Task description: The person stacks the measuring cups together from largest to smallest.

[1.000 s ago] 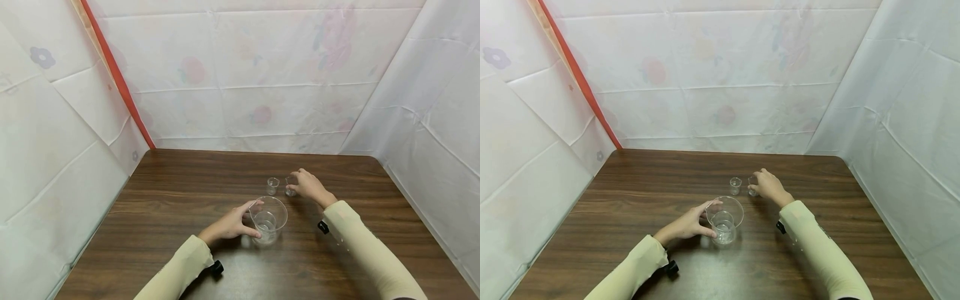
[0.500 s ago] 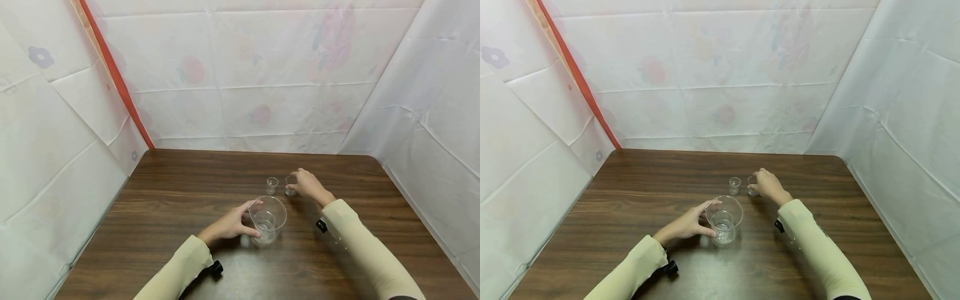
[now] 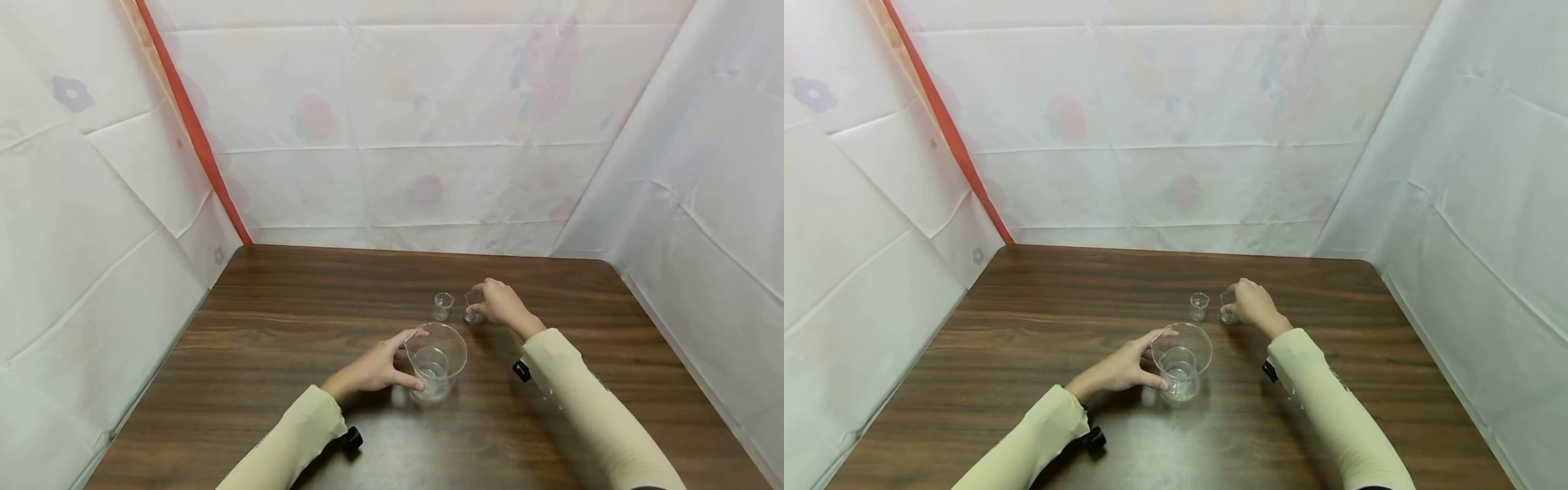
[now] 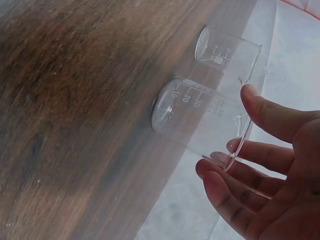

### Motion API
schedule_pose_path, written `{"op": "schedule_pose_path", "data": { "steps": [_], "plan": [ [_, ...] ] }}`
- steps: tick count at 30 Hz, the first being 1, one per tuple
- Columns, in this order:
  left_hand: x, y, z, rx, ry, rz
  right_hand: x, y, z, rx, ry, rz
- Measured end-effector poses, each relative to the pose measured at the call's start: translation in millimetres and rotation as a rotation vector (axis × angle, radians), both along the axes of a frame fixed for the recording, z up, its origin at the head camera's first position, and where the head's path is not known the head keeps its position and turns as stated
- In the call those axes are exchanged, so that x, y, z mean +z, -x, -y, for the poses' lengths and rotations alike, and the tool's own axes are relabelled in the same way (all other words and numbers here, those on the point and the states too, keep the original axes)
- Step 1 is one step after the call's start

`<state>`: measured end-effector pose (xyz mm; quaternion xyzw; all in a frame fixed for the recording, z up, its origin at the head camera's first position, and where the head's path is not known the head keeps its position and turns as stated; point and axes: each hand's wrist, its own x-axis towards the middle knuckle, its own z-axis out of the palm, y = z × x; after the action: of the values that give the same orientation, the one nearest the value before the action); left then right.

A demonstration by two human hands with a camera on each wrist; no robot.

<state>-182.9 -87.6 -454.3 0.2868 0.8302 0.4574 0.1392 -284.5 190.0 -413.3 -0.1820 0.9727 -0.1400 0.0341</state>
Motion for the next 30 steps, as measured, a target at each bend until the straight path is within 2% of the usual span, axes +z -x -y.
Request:
{"op": "schedule_pose_path", "data": {
  "steps": [10, 17, 24, 30],
  "plan": [
    [-1.6, -0.2, -1.2, -0.011, -0.003, 0.002, 0.9, -0.7, 3.0, 0.020, -0.047, -0.089],
    [-2.4, 0.3, -2.1, -0.033, -0.035, 0.015, 2.2, -2.3, 2.2, 0.013, -0.046, -0.088],
    [-1.3, -1.8, -1.5, -0.018, -0.018, 0.002, 2.6, -2.9, 2.5, 0.007, -0.043, -0.077],
    [1.8, -1.8, -0.8, -0.015, -0.046, -0.004, 5.1, 0.6, 5.6, 0.000, -0.018, -0.074]
  ]
}}
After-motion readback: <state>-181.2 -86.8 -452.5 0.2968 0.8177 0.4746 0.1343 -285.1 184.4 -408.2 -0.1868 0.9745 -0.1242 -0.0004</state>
